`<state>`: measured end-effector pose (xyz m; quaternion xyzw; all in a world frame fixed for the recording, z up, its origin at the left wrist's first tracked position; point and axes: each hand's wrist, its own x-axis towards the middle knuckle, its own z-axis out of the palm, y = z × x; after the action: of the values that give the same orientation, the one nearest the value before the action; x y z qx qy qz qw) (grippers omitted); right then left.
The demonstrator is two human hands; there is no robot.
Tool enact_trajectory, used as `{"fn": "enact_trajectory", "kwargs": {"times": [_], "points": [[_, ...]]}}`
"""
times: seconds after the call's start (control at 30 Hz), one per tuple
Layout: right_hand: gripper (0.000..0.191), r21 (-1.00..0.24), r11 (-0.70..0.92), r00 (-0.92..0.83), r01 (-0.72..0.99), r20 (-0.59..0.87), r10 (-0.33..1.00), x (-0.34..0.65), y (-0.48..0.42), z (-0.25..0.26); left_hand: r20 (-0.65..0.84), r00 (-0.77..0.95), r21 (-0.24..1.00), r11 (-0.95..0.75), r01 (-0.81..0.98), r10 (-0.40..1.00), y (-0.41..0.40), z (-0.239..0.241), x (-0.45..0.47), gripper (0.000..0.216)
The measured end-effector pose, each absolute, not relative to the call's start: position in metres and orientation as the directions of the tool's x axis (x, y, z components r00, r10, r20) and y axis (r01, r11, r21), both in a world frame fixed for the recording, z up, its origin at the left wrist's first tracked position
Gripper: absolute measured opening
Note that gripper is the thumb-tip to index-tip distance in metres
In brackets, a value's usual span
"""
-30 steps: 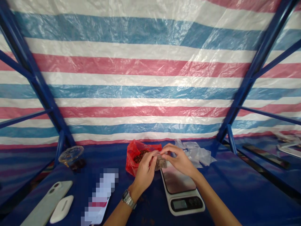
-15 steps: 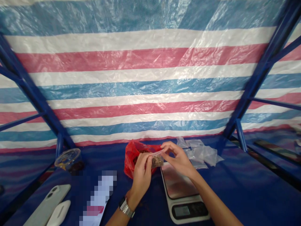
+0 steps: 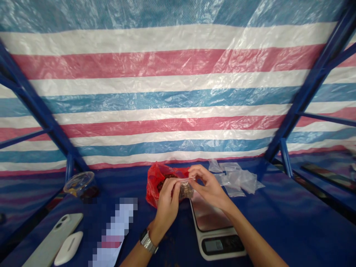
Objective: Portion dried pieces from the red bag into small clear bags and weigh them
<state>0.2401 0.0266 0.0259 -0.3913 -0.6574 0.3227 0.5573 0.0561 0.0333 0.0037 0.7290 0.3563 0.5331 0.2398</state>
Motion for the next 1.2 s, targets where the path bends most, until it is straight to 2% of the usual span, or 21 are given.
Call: {"fn": "enact_trajectory", "kwargs": {"times": [0.07, 0.23, 0.37, 0.53, 0.73, 0.9, 1.0, 1.07, 1.2], "points": [[0.017, -0.836, 0.509, -0.047, 0.206, 0.511, 0.858, 0.237, 0.025, 0.026, 0.603, 0.188, 0.732, -0.631, 0.257, 0.775, 0.033, 0.004, 0.057, 0.024], [0.029, -0.823, 0.497, -0.069, 0.273, 0.499, 0.864, 0.233, 0.021, 0.029, 0.606, 0.183, 0.734, -0.633, 0.245, 0.774, 0.035, 0.003, 0.057, 0.024], [0.021, -0.805, 0.502, -0.046, 0.317, 0.516, 0.856, 0.232, 0.020, 0.031, 0.602, 0.191, 0.734, -0.631, 0.251, 0.775, 0.036, 0.000, 0.056, 0.023], [0.035, -0.818, 0.512, -0.101, 0.262, 0.505, 0.857, 0.235, 0.020, 0.031, 0.607, 0.213, 0.719, -0.644, 0.262, 0.765, 0.035, 0.000, 0.057, 0.023], [0.024, -0.808, 0.510, -0.155, 0.295, 0.486, 0.860, 0.235, 0.016, 0.035, 0.628, 0.247, 0.687, -0.675, 0.268, 0.737, 0.034, 0.001, 0.058, 0.021], [0.034, -0.825, 0.496, -0.140, 0.270, 0.476, 0.868, 0.237, 0.017, 0.037, 0.663, 0.219, 0.652, -0.696, 0.301, 0.715, 0.034, 0.006, 0.055, 0.021], [0.031, -0.826, 0.494, -0.136, 0.272, 0.475, 0.870, 0.244, 0.019, 0.038, 0.645, 0.244, 0.667, -0.689, 0.284, 0.724, 0.034, 0.007, 0.054, 0.021], [0.027, -0.816, 0.508, -0.061, 0.277, 0.512, 0.857, 0.250, 0.023, 0.039, 0.629, 0.258, 0.681, -0.680, 0.273, 0.733, 0.034, 0.005, 0.054, 0.023], [0.032, -0.832, 0.458, 0.337, 0.314, 0.549, 0.765, 0.272, 0.038, 0.032, 0.645, 0.188, 0.679, -0.668, 0.304, 0.741, 0.037, 0.003, 0.052, 0.031]]}}
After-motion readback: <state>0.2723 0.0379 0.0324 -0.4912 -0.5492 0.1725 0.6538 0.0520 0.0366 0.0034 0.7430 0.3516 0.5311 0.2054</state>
